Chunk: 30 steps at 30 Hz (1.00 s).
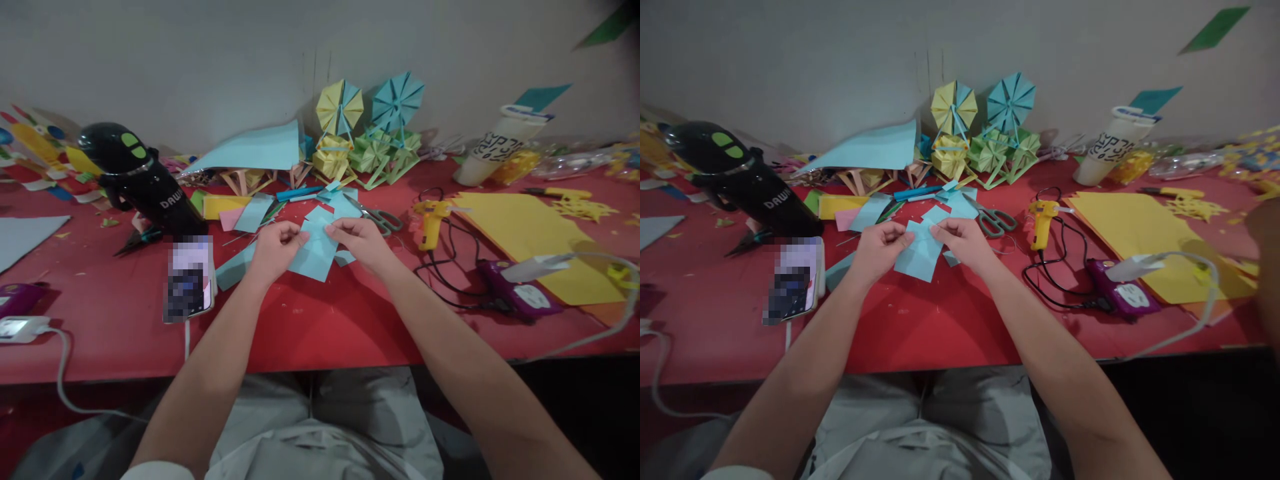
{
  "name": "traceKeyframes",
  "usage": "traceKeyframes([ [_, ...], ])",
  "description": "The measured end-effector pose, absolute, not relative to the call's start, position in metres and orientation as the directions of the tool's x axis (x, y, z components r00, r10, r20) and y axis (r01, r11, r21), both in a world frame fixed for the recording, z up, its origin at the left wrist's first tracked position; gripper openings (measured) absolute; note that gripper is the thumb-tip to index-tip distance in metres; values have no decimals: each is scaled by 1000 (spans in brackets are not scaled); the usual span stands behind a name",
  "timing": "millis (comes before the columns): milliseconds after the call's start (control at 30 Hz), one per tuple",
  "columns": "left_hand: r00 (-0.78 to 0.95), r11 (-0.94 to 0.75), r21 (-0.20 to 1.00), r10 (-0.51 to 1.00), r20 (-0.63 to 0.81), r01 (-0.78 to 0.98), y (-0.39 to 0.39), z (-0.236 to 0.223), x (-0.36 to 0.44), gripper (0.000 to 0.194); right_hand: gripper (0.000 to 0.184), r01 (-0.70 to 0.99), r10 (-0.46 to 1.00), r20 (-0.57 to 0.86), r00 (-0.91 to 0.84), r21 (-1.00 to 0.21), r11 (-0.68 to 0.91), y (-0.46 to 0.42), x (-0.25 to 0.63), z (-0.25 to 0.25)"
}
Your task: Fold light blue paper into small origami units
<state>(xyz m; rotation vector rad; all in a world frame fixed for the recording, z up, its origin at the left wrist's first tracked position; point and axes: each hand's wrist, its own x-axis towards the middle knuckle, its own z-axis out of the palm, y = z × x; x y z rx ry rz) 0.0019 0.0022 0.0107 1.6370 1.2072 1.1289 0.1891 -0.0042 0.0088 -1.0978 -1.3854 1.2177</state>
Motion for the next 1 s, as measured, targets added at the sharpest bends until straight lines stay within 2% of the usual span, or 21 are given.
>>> traceKeyframes([
  [133,224,-174,964,966,128,200,-1,11,5,28,37,-2,988,82,-127,-997,83,-5,189,8],
  [267,274,-155,973,956,104,173,-3,12,7,30,43,71,991,81,-107,-994,89,-6,185,8],
  [467,334,-132,975,940,66,179,-4,11,9,27,46,194,976,166,-138,-962,191,-5,184,6],
  [700,254,-275,942,941,222,193,-1,7,12,27,42,256,954,218,-203,-929,267,-6,186,5],
  [833,229,-351,901,927,296,256,0,5,11,23,44,238,951,193,-240,-938,250,-7,182,4],
  [1000,219,-332,907,935,280,257,-3,8,12,24,44,201,950,196,-242,-948,247,-7,181,5],
])
